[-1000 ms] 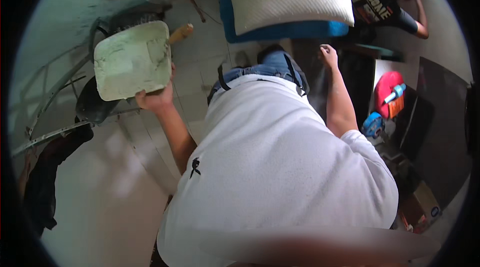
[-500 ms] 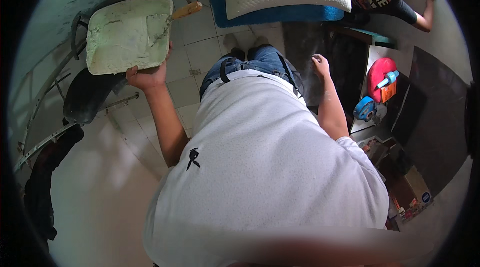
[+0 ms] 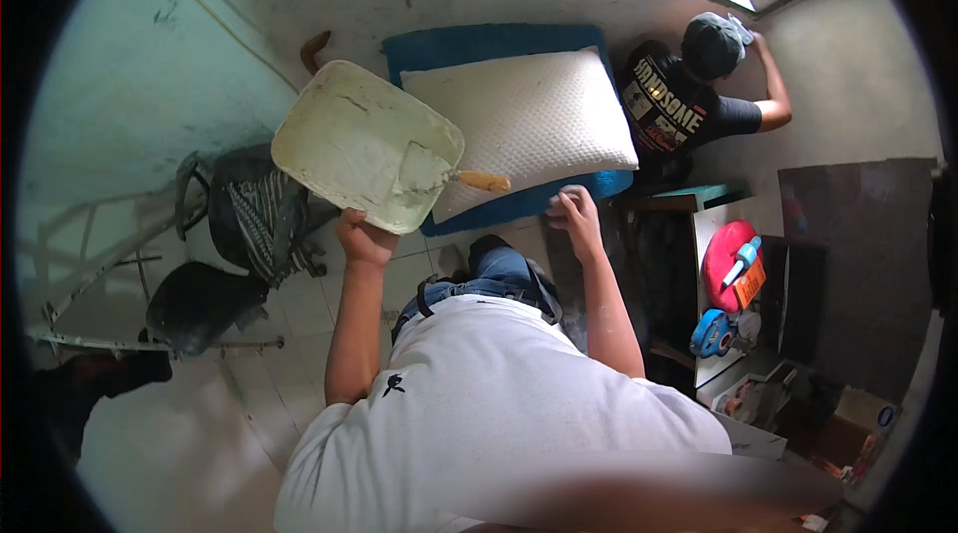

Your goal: The person applies plaster or putty to a damaged wall using a putty knife.

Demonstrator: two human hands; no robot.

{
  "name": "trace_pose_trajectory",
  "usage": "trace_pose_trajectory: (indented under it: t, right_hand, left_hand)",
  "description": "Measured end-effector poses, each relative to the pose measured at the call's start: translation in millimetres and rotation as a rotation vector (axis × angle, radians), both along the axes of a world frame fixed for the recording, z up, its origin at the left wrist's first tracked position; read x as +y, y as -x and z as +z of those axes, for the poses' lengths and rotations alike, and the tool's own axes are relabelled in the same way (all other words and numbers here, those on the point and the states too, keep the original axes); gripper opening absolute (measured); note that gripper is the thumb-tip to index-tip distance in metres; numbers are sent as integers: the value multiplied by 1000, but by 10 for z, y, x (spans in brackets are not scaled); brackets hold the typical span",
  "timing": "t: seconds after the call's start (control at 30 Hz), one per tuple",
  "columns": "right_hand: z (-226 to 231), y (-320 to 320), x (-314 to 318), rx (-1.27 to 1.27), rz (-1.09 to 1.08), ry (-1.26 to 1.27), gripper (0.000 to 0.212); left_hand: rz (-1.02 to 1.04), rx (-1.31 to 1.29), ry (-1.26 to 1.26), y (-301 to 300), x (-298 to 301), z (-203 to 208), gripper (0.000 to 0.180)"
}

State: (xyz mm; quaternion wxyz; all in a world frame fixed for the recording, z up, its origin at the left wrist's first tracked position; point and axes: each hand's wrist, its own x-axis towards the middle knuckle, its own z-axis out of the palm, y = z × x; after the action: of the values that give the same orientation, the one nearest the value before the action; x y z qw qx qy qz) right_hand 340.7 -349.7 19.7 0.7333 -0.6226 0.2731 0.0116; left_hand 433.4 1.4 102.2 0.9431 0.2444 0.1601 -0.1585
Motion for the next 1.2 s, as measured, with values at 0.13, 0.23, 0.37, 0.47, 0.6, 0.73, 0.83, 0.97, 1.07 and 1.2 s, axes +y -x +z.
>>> trace_pose_trajectory:
  t: [0.13, 0.23, 0.37, 0.47, 0.6, 0.73, 0.83, 0.97, 1.07, 1.2]
  right_hand:
    - [526, -515, 351, -105, 216, -124, 26]
    - [746, -643, 390, -114, 335, -69, 27]
    - [821, -799, 286, -144, 520, -47, 30]
    - [716, -1008, 53, -184, 570, -89, 30]
    - [180, -1799, -504, -258, 268, 211, 25]
    - [-343, -2912, -810, -203, 386, 595, 32]
    - [-876, -3781, -816, -176, 630, 673, 36]
    - [-1502, -4499, -885, 35, 771, 912, 44]
    - [-1739, -4692, -862, 181, 872, 1087, 58]
    - [-1568, -4701, -663, 238, 886, 1218, 78]
  left_hand:
    - [-88, 1, -75, -145, -132, -34, 88]
    - [-101, -3, -100, -212, -220, -63, 88]
    - [-85, -38, -70, -311, -325, -76, 88]
    - [-18, -22, -85, -327, -408, -11, 89]
    - [111, -49, -97, -406, -533, -7, 89]
    - [211, -49, -114, -313, -467, -134, 90]
    - [315, -46, -189, -110, -415, -82, 83]
    - [418, -16, -311, 212, -393, 84, 86]
    - [500, 34, -319, 365, -451, 267, 93]
    - [527, 64, -440, 490, -587, 481, 96]
